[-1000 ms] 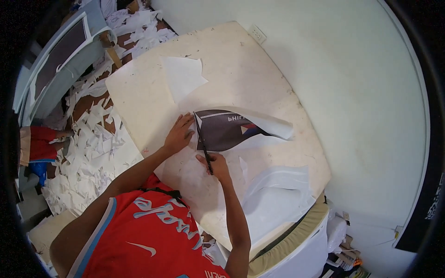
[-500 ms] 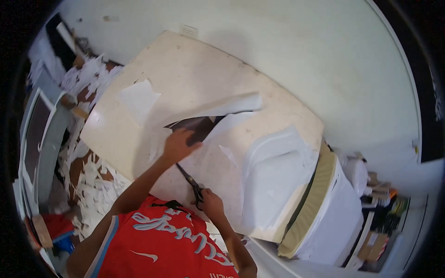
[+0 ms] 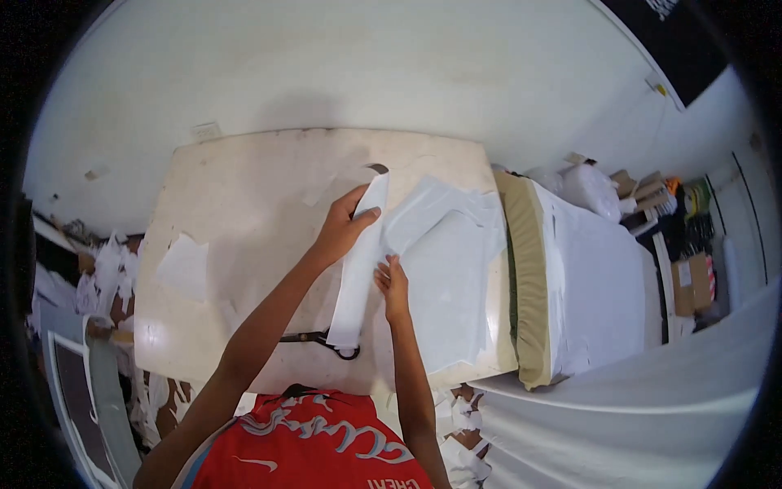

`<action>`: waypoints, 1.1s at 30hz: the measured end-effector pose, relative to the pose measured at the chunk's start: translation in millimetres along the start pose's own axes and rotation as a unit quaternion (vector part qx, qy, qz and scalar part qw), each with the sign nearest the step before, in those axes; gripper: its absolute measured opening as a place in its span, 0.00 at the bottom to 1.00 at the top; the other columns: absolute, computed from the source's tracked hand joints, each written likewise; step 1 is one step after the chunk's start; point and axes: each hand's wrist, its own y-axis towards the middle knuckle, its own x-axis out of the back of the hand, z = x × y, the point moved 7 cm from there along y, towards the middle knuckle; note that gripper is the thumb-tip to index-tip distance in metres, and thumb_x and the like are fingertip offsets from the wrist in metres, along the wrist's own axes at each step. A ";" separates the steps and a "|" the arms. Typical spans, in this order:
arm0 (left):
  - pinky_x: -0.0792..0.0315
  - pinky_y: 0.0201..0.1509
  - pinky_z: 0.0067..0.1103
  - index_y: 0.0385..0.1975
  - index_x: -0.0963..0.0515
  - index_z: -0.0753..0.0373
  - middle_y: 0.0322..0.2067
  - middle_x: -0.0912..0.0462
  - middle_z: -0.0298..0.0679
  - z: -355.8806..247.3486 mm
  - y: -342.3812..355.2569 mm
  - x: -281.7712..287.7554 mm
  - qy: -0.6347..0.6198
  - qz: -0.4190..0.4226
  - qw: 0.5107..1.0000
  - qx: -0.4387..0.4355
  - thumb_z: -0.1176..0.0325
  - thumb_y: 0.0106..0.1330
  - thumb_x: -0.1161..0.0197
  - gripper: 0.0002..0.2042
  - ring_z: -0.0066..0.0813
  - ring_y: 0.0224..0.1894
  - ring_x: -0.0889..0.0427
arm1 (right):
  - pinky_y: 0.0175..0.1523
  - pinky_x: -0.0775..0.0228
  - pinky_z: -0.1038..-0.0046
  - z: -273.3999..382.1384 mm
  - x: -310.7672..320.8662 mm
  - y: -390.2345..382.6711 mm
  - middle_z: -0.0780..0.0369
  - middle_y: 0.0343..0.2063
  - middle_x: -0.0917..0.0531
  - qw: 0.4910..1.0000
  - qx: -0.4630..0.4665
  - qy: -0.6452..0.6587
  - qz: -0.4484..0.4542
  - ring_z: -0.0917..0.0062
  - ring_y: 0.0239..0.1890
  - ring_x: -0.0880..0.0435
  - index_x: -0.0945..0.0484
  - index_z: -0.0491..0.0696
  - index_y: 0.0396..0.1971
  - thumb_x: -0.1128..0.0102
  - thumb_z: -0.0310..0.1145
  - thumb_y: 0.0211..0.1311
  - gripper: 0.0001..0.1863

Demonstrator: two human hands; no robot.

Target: Cutting material patterns using scissors on a production table.

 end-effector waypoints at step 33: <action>0.24 0.39 0.40 0.65 0.31 0.54 0.31 0.17 0.48 -45.2 -81.8 -158.3 0.226 0.329 0.912 -0.091 0.61 0.63 0.39 0.28 0.47 0.34 0.16 | 0.63 0.29 0.58 -27.3 -71.8 -50.7 0.53 0.48 0.21 0.711 -0.308 0.449 0.444 0.62 0.52 0.21 0.38 0.43 0.67 0.48 0.40 0.70 0.30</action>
